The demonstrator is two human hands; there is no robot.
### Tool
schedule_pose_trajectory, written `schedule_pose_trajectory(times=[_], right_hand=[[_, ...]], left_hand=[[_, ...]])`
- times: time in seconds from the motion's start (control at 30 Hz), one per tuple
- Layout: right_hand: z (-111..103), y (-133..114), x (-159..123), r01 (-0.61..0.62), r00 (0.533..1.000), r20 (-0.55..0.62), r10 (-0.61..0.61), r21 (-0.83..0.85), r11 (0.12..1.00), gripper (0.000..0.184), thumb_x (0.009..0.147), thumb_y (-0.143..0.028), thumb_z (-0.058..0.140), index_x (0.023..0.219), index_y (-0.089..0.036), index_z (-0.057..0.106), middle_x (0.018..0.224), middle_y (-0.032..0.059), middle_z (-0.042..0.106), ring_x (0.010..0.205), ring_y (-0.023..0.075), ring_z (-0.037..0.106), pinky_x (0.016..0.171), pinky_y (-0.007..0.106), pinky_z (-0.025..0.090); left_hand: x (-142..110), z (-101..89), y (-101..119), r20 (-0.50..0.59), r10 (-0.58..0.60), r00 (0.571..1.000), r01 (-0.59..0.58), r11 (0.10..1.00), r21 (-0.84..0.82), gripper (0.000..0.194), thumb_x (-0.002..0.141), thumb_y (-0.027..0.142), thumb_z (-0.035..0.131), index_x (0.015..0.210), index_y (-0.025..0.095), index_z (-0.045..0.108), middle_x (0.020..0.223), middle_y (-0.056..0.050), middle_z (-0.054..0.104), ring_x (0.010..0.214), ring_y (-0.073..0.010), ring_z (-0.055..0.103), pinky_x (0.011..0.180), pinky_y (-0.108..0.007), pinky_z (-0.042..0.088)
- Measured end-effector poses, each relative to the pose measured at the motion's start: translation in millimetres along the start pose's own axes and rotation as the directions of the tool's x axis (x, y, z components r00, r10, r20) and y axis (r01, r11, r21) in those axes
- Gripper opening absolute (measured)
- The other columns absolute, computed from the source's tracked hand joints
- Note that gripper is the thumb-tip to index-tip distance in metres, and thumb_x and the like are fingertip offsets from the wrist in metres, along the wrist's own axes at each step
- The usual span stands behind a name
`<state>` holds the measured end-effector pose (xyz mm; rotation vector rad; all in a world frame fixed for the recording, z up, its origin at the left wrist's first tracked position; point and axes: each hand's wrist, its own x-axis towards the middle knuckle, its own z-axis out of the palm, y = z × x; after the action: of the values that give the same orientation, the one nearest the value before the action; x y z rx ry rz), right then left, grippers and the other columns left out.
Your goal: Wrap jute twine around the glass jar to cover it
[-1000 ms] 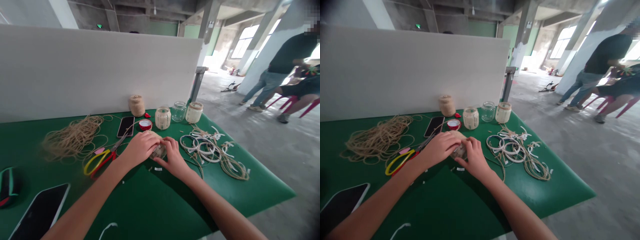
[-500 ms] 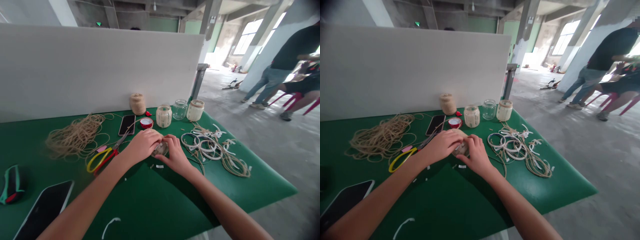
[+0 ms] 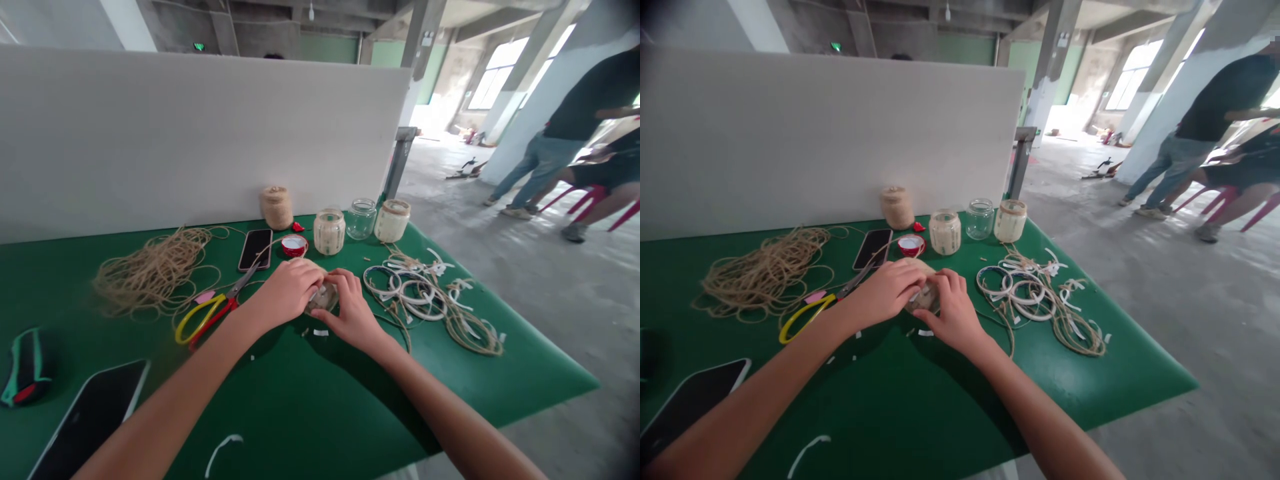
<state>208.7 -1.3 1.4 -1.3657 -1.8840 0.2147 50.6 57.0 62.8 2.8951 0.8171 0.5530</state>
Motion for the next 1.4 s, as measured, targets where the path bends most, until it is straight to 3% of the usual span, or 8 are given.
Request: schedule_pose_trajectory(times=[0.43, 0.63, 1.0, 1.4], right_hand=[[0, 3, 1, 0.007, 1.000, 0.011, -0.007, 0.000, 1.000, 0.050, 0.073, -0.038, 0.062, 0.116, -0.023, 0.040, 0.118, 0.0107, 0.042, 0.111, 0.0272, 0.040, 0.092, 0.048, 0.039], [0, 4, 1, 0.007, 1.000, 0.012, -0.007, 0.005, 1.000, 0.051, 0.074, -0.038, 0.061, 0.117, -0.023, 0.039, 0.118, 0.0110, 0.041, 0.112, 0.0280, 0.040, 0.092, 0.050, 0.039], [1, 4, 0, 0.006, 1.000, 0.009, -0.006, 0.009, 1.000, 0.049, 0.074, -0.038, 0.061, 0.116, -0.022, 0.040, 0.120, 0.0112, 0.041, 0.114, 0.0275, 0.038, 0.095, 0.050, 0.037], [0, 3, 0, 0.008, 1.000, 0.014, -0.009, 0.019, 1.000, 0.050, 0.075, -0.040, 0.061, 0.117, -0.022, 0.040, 0.119, 0.0114, 0.041, 0.113, 0.0275, 0.037, 0.095, 0.049, 0.036]], left_hand=[[-8, 8.8, -2, -0.036, -0.008, 0.999, 0.009, 1.000, 0.013, 0.011, 0.084, 0.014, 0.042, 0.082, 0.017, 0.052, 0.090, -0.005, 0.057, 0.094, -0.0204, 0.048, 0.080, -0.036, 0.038], [-7, 11.4, -1, -0.081, -0.065, 0.995, 0.063, 0.997, -0.036, 0.010, 0.086, 0.017, 0.042, 0.084, 0.018, 0.053, 0.088, -0.003, 0.058, 0.093, -0.0194, 0.048, 0.079, -0.035, 0.038], [-1, 7.7, -2, -0.040, -0.017, 0.999, 0.017, 1.000, -0.008, 0.019, 0.086, 0.016, 0.042, 0.099, 0.021, 0.055, 0.106, -0.003, 0.059, 0.102, -0.0195, 0.048, 0.086, -0.036, 0.037], [2, 0.6, -1, 0.004, -0.008, 1.000, 0.008, 1.000, 0.023, 0.010, 0.084, 0.016, 0.042, 0.082, 0.019, 0.051, 0.091, -0.002, 0.058, 0.090, -0.0180, 0.050, 0.076, -0.032, 0.038]])
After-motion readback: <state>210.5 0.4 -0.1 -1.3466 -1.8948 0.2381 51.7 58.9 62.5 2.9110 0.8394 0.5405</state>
